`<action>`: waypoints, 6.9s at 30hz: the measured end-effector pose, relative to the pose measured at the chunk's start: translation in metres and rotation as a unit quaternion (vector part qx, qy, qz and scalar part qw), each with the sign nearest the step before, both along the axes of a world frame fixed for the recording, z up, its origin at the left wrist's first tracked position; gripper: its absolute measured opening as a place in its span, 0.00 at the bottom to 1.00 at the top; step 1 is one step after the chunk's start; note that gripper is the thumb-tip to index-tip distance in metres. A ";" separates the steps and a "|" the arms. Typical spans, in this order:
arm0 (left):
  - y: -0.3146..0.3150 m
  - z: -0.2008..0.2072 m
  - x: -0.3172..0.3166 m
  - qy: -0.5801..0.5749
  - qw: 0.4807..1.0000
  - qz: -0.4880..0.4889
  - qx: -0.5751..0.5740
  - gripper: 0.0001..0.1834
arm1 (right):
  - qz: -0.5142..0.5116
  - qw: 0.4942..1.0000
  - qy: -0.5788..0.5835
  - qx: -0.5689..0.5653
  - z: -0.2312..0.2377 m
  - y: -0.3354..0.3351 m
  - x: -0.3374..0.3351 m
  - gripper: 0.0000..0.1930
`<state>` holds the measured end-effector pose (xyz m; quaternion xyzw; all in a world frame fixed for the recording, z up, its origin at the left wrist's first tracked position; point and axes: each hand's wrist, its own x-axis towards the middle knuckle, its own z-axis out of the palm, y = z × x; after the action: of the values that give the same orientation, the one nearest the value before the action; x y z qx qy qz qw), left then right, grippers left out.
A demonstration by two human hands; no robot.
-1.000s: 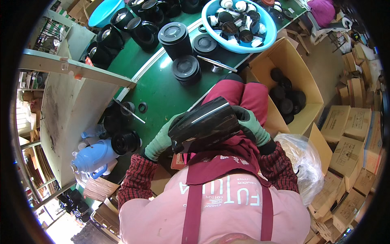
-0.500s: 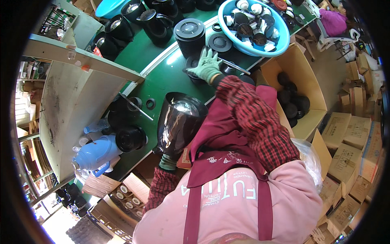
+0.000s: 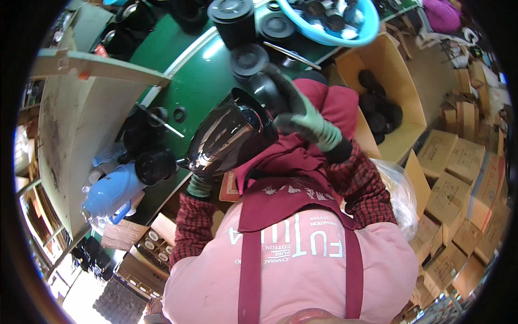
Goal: The person sits at a workstation and repeatedly picks up black cylindrical containers, inserts a white circular insert into each, and places the assembled units into a cardboard box. The person handles the containers one at a time and continues the cycle throughout the clip.
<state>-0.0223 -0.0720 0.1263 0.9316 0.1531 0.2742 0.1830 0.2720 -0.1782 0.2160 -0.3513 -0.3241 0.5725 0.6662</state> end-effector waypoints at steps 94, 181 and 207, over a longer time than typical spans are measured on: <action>0.014 0.127 0.131 0.102 0.955 -0.134 -0.244 0.30 | -0.178 0.982 0.062 -0.011 -0.085 -0.104 0.007 0.30; -0.069 0.095 0.253 0.242 0.967 -0.068 -0.046 0.22 | -0.066 0.778 -0.624 -0.027 -0.060 -0.110 0.172 0.19; -0.025 -0.030 0.336 -0.117 0.923 -0.050 -0.364 0.28 | -0.255 0.953 -0.127 0.103 -0.055 -0.091 0.081 0.19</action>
<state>0.3135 -0.0973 0.0962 0.7682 0.1736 0.2970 0.5399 0.3528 -0.2689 0.1609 -0.4220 -0.3629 0.2972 0.7758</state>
